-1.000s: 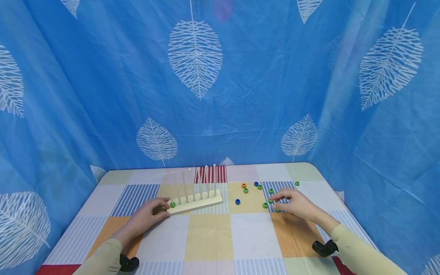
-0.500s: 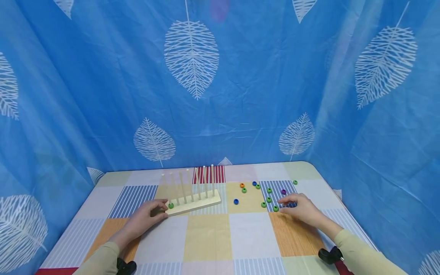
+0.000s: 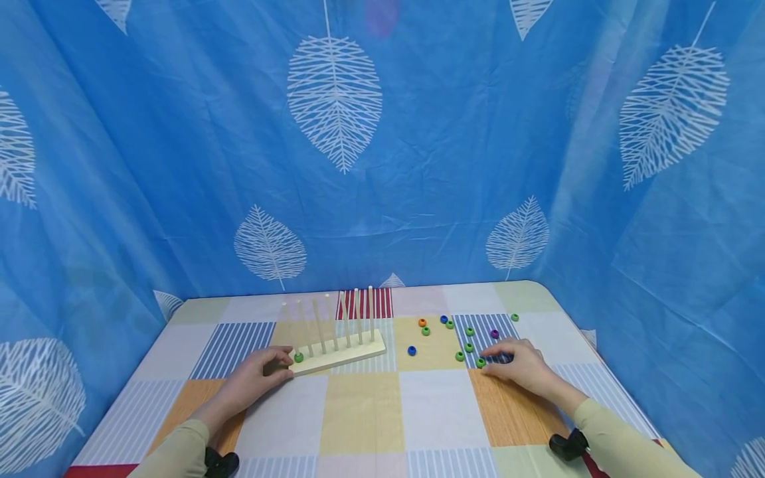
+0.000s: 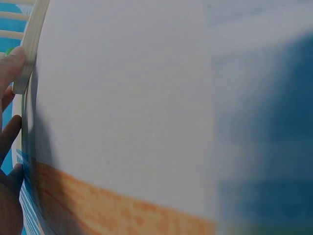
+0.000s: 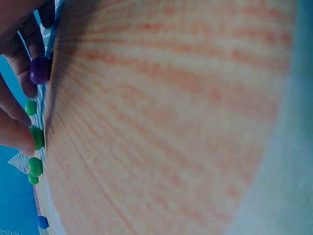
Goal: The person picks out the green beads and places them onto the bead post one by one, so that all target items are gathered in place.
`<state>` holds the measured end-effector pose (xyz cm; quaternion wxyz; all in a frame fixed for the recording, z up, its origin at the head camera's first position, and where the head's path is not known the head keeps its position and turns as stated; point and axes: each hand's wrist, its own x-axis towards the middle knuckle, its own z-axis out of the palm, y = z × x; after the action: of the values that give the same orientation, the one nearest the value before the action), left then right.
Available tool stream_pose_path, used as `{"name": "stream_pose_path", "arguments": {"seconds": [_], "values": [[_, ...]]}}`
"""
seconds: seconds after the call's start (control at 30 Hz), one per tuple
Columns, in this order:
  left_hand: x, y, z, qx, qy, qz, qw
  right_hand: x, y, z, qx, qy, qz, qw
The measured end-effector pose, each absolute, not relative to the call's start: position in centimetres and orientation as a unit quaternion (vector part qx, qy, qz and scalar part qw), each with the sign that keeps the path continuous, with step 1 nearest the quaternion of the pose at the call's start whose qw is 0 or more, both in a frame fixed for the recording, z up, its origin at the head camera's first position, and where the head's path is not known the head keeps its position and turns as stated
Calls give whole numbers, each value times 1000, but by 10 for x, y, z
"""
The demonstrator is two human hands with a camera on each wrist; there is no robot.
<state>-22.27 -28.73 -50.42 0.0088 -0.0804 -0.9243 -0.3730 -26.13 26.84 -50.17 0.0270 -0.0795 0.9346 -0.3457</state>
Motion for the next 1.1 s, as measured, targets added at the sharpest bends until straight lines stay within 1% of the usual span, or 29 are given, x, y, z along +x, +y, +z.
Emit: {"name": "stream_pose_path", "arguments": {"seconds": [0.27,0.63,1.1], "values": [[-222,-287,-504,-78,-922,-379,7,-259,267,-504,-72,939,-335,28],[-221,-286,-504,-69,-926,-370,9,-261,269,-509,-83,940,-332,10],[-221,-286,-505,-73,-921,-382,9,-262,269,-510,-89,940,-328,0]]}}
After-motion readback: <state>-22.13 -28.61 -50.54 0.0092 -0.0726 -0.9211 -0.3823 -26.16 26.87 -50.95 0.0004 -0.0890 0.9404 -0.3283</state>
